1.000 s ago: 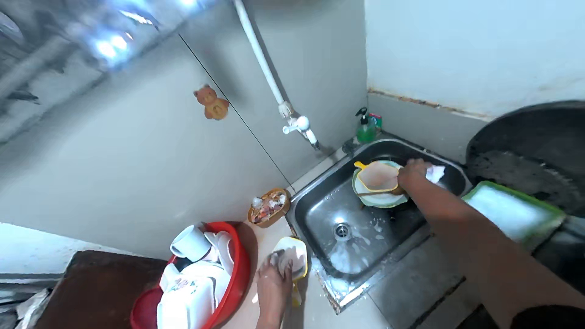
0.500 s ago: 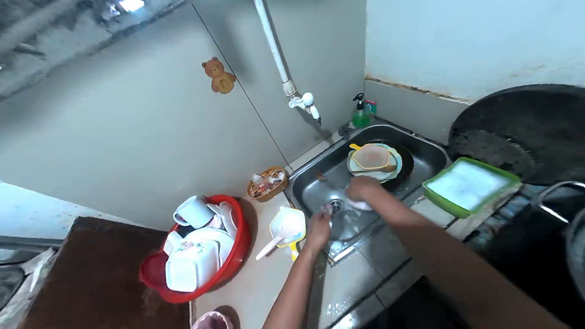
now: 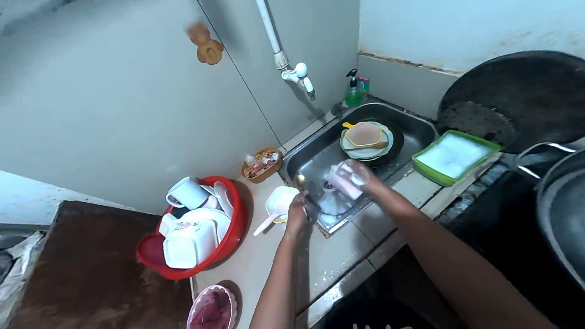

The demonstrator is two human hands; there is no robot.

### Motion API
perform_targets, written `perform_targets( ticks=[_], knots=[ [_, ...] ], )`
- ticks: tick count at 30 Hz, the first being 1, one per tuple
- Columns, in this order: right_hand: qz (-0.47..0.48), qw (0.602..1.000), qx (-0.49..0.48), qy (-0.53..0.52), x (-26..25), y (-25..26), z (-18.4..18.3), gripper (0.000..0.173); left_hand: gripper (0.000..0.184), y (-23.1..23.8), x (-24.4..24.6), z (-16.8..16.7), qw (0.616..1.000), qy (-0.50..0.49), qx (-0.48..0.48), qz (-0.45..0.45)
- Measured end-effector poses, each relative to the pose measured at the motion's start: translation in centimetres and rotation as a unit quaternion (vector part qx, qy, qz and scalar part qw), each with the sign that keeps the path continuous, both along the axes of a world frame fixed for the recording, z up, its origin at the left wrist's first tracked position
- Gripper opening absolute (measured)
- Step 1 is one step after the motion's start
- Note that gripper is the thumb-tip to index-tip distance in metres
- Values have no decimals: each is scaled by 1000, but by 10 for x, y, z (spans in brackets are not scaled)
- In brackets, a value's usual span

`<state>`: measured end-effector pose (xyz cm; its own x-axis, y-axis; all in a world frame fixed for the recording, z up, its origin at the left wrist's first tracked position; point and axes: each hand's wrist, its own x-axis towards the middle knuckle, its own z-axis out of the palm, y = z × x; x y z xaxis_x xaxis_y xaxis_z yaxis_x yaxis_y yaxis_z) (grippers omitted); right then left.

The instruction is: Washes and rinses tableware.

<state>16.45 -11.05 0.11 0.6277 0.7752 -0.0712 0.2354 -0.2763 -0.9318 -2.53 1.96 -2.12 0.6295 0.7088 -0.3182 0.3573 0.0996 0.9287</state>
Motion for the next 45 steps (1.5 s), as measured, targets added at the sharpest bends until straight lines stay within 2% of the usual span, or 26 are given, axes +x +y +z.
perform_targets(
  ticks=[2, 4, 5, 7, 9, 11, 14, 16, 19, 23, 25, 26, 27, 28, 29, 30, 31, 32, 33, 36, 37, 38, 42, 45],
  knots=[
    [-38, 996, 67, 35, -1, 7, -5, 58, 43, -8, -7, 1, 999, 17, 14, -46],
    [-3, 996, 89, -30, -19, 15, -11, 72, 44, -14, -8, -2, 997, 20, 25, -71],
    [34, 994, 69, -83, -32, 16, -8, 72, 43, -17, -7, -1, 996, 19, 34, -75],
    [109, 973, 24, -200, -51, 19, -6, 61, 38, -22, -8, 5, 994, 37, 66, -78],
    [123, 957, 27, -261, -50, 21, -8, 51, 42, -26, -17, 19, 990, 64, 83, -99],
    [114, 952, 46, -279, -43, 25, -9, 45, 44, -29, -22, 24, 989, 72, 88, -93],
    [171, 936, 44, -304, -52, 29, -7, 40, 44, -28, -27, 28, 990, 88, 78, -82],
    [197, 931, 31, -307, -46, 30, -10, 41, 43, -31, -31, 29, 990, 99, 73, -75],
    [171, 935, -12, -311, -30, 35, -8, 42, 42, -36, -33, 31, 991, 96, 66, -69],
    [206, 913, 13, -351, -54, 35, -6, 47, 41, -26, -29, 36, 992, 107, 40, -49],
    [195, 926, 17, -323, -48, 38, -16, 46, 43, -26, -32, 39, 991, 112, 42, -61],
    [161, 942, 34, -292, -37, 42, -26, 42, 42, -29, -33, 39, 991, 110, 45, -67],
    [118, 967, 51, -221, -26, 47, -36, 37, 42, -31, -33, 40, 991, 104, 39, -72],
    [76, 989, 77, -103, -18, 51, -43, 36, 41, -31, -32, 40, 992, 93, 31, -78],
    [42, 993, 103, 37, -15, 54, -43, 38, 40, -30, -31, 39, 993, 77, 16, -84],
    [21, 978, 118, 169, -19, 51, -34, 39, 40, -26, -28, 35, 995, 52, -1, -90],
    [11, 962, 118, 246, -24, 48, -25, 42, 40, -23, -25, 30, 996, 25, -18, -89],
    [12, 959, 117, 258, -28, 46, -22, 45, 40, -21, -22, 26, 996, 8, -33, -84],
    [20, 968, 112, 225, -31, 44, -21, 48, 39, -20, -23, 25, 996, 4, -47, -80],
    [85, 990, 109, -15, -22, 46, -27, 37, 36, -25, -33, 31, 993, 66, -62, -79],
    [89, 988, 110, -59, -21, 46, -26, 33, 35, -27, -34, 35, 992, 78, -58, -79],
    [74, 988, 120, -60, -24, 46, -27, 32, 35, -28, -34, 37, 993, 73, -51, -80],
    [-47, 976, 173, 126, -54, 47, -25, 28, 34, -19, -24, 17, 997, -15, -31, -74],
    [-16, 954, 129, 270, -74, 35, -11, 22, 34, -23, -27, 10, 997, -12, -63, -38]
  ],
)
